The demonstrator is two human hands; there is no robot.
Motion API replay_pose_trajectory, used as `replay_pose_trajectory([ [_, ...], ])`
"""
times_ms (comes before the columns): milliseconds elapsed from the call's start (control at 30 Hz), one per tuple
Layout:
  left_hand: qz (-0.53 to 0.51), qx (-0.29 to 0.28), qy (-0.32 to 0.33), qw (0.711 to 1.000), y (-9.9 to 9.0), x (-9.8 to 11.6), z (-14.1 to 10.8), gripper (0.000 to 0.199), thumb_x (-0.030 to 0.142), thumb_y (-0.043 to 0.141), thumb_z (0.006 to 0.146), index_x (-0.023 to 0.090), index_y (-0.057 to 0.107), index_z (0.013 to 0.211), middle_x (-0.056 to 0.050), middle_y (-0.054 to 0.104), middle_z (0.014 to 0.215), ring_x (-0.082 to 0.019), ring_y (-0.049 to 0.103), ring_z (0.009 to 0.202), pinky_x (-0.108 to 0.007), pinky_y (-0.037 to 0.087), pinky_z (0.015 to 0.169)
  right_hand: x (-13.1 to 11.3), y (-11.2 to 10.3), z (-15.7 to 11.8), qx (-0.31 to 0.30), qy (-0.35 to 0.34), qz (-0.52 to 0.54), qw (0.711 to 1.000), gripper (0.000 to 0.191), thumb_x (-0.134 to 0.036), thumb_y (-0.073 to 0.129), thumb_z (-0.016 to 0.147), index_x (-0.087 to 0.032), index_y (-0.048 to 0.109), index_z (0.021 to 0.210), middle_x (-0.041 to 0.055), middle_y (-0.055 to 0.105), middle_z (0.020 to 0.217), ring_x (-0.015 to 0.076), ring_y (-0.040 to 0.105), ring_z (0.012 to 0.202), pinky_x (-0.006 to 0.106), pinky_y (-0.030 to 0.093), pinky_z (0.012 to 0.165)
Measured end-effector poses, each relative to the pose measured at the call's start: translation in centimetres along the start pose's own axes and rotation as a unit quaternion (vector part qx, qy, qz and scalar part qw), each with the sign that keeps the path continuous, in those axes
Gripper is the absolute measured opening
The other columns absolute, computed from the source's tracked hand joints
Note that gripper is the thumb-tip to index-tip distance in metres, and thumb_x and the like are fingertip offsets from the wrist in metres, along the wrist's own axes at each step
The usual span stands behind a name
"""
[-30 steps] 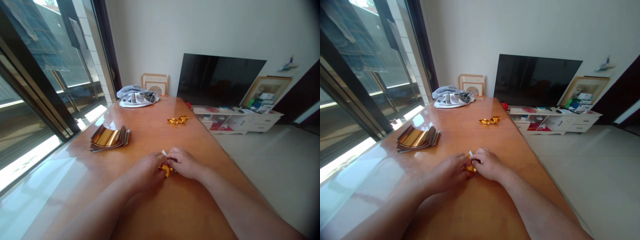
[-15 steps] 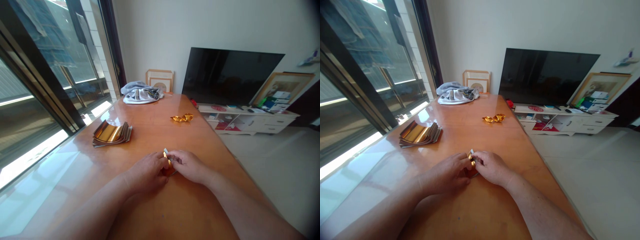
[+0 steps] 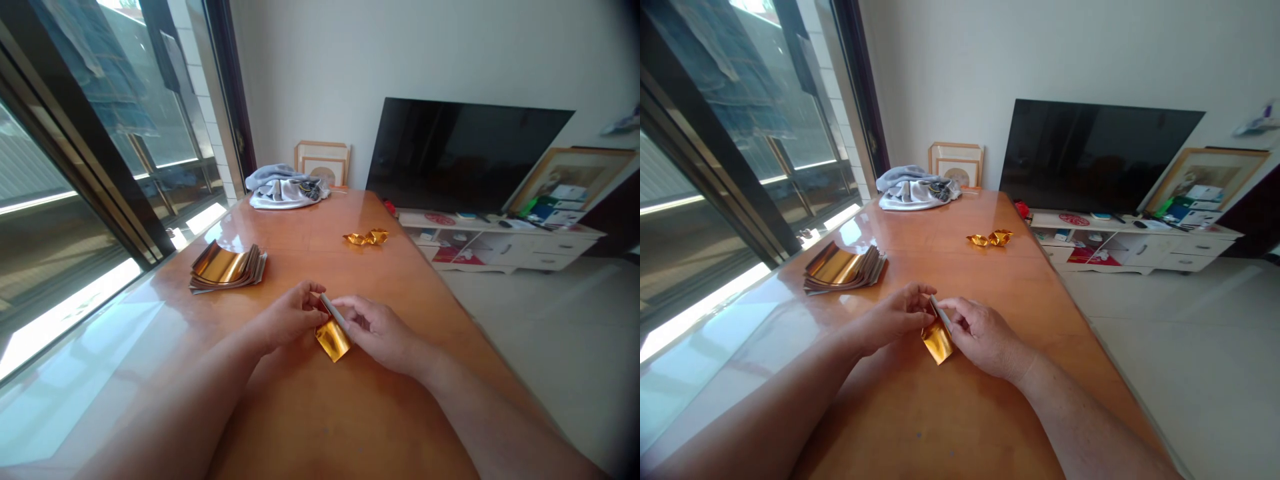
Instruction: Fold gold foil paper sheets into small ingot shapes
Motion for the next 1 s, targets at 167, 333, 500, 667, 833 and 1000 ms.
replay_pose_trajectory([
  [167, -0.091, 0.014, 0.002, 0.996, -0.3, 0.6, 0.0, 0.042, 0.015, 0.075, 0.070, 0.018, 0.052, 0.105, 0.001, 0.064, 0.082, -0.013, 0.063, 0.071, -0.024, 0.048, 0.066, 2.2, -2.1, 0.0, 0.102, 0.039, 0.022, 0.994, 0.036, -0.027, 0.052, 0.094, -0.023, 0.057, 0.129, 0.0008, 0.068, 0.087, 0.0149, 0.062, 0.074, 0.027, 0.051, 0.071],
  [333, -0.132, 0.094, -0.001, 0.987, -2.4, 0.7, 0.0, 0.045, 0.013, 0.076, 0.067, 0.019, 0.054, 0.106, 0.000, 0.063, 0.087, -0.013, 0.064, 0.074, -0.024, 0.049, 0.065, 2.9, -3.1, -0.1, 0.138, 0.035, 0.001, 0.990, 0.041, -0.015, 0.050, 0.089, -0.024, 0.056, 0.128, 0.0062, 0.068, 0.114, 0.0178, 0.066, 0.099, 0.032, 0.054, 0.087],
  [500, -0.160, 0.067, -0.022, 0.985, -2.1, 0.2, 0.2, 0.045, 0.014, 0.075, 0.070, 0.018, 0.051, 0.108, -0.002, 0.063, 0.089, -0.015, 0.066, 0.079, -0.027, 0.051, 0.070, -0.9, -1.0, -0.3, 0.049, -0.094, -0.137, 0.985, 0.070, -0.003, 0.055, 0.078, -0.032, 0.049, 0.142, 0.0078, 0.054, 0.142, 0.0231, 0.054, 0.126, 0.042, 0.048, 0.104],
  [667, -0.105, 0.071, -0.015, 0.992, -1.7, -0.1, 0.2, 0.055, 0.013, 0.072, 0.072, 0.018, 0.044, 0.119, 0.001, 0.061, 0.083, -0.011, 0.062, 0.067, -0.025, 0.047, 0.063, -2.8, -0.9, -0.7, 0.060, -0.154, -0.227, 0.960, 0.038, -0.008, 0.062, 0.082, -0.029, 0.071, 0.113, 0.0090, 0.053, 0.141, 0.0278, 0.050, 0.128, 0.049, 0.045, 0.105],
  [833, 0.040, 0.114, 0.034, 0.992, -2.0, -1.0, 1.1, 0.055, 0.017, 0.067, 0.077, 0.019, 0.040, 0.124, -0.003, 0.059, 0.100, -0.010, 0.061, 0.069, -0.025, 0.050, 0.063, -3.1, 0.2, -0.8, 0.023, -0.174, -0.257, 0.950, 0.030, -0.013, 0.066, 0.082, -0.027, 0.072, 0.107, 0.0091, 0.057, 0.137, 0.0295, 0.048, 0.129, 0.049, 0.043, 0.106],
  [1000, 0.298, 0.127, 0.118, 0.939, -1.6, 0.0, 1.2, 0.042, 0.017, 0.065, 0.076, 0.019, 0.053, 0.117, -0.006, 0.059, 0.107, -0.018, 0.061, 0.092, -0.034, 0.051, 0.080, -2.8, 1.4, -0.7, -0.015, -0.172, -0.264, 0.949, 0.022, -0.014, 0.063, 0.085, -0.025, 0.073, 0.102, 0.0084, 0.065, 0.122, 0.0270, 0.051, 0.122, 0.045, 0.043, 0.102],
])
Point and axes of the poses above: each hand's wrist, its own z-axis towards the middle knuckle, its own y-axis out of the palm, x = y × z, the point moved 9 cm from there along z, towards the middle knuckle
